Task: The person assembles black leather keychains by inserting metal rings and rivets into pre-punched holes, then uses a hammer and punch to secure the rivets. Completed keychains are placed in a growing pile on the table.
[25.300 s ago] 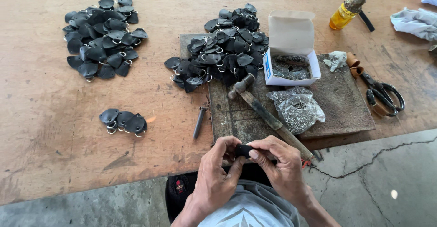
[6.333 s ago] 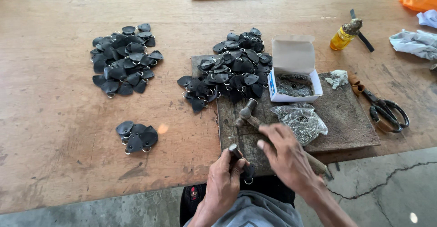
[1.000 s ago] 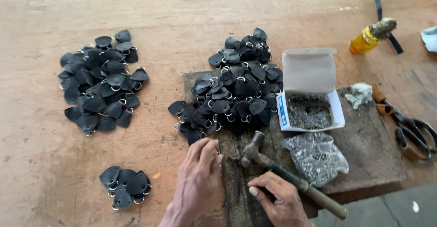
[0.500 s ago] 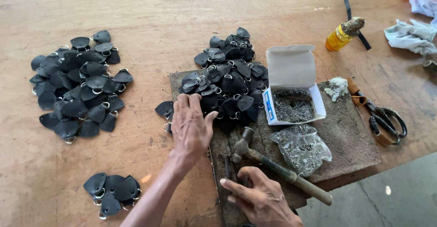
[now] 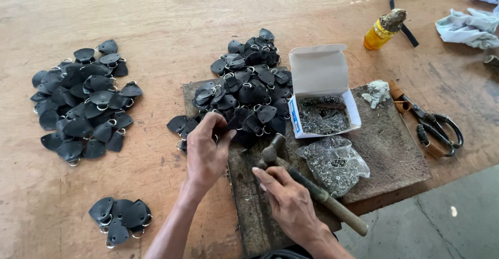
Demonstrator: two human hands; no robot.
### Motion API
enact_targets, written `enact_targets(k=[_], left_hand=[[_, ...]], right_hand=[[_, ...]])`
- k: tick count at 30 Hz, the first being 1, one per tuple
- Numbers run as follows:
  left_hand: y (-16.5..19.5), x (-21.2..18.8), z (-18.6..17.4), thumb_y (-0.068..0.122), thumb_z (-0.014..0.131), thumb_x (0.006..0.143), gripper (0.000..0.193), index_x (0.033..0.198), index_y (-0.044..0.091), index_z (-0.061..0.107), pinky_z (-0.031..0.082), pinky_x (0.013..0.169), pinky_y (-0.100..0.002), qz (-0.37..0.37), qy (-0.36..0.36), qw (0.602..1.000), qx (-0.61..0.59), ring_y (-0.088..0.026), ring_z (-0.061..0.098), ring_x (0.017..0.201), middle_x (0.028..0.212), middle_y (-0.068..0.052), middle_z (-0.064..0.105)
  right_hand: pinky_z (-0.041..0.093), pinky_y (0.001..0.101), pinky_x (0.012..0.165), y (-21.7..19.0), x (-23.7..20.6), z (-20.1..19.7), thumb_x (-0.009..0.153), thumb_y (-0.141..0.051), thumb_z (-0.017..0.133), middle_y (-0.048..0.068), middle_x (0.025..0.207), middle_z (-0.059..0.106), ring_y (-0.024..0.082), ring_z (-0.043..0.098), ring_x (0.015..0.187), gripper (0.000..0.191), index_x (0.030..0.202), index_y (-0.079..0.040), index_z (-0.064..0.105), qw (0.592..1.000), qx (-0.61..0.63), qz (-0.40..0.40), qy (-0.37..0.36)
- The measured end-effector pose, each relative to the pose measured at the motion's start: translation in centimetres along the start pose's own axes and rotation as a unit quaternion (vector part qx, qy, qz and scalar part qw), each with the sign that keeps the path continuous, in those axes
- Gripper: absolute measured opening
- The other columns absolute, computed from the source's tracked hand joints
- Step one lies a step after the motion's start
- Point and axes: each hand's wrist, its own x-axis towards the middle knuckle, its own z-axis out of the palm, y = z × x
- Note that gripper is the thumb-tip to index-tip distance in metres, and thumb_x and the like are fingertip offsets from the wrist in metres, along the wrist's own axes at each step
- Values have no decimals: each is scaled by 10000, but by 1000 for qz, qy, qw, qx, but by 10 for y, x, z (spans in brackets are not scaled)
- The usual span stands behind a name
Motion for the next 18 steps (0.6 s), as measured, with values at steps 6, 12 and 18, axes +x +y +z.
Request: enact_targets(k=[6,12,18], left_hand=[[9,-38,14,9,685,929,121,1036,55,653,606,707,-255,89,9,987,-136,-100,669,829,1055,-54,687],[-1,-55,33,39,680,947,142,1086,63,689,447,532,-211,-71,-30,971,-228,-53,562,650,846,-29,712],[-3,-66,42,28,695,931,177,1104,60,711,470,560,-195,-34,-70,985,-155,-43,575,666,872,-23,715]], right_hand=[[562,344,591,4,8,-3,933,-48,667,86,979,657,198,680,716,358,1288,-77,699,999,29,30,2],[637,295,676,8,-11,-29,881,-7,703,100,1068,701,183,736,859,339,1219,-25,689,993,110,11,-45],[639,256,652,39,-32,-56,913,-79,700,80,1023,757,164,766,818,232,1141,-84,740,996,89,15,-5]])
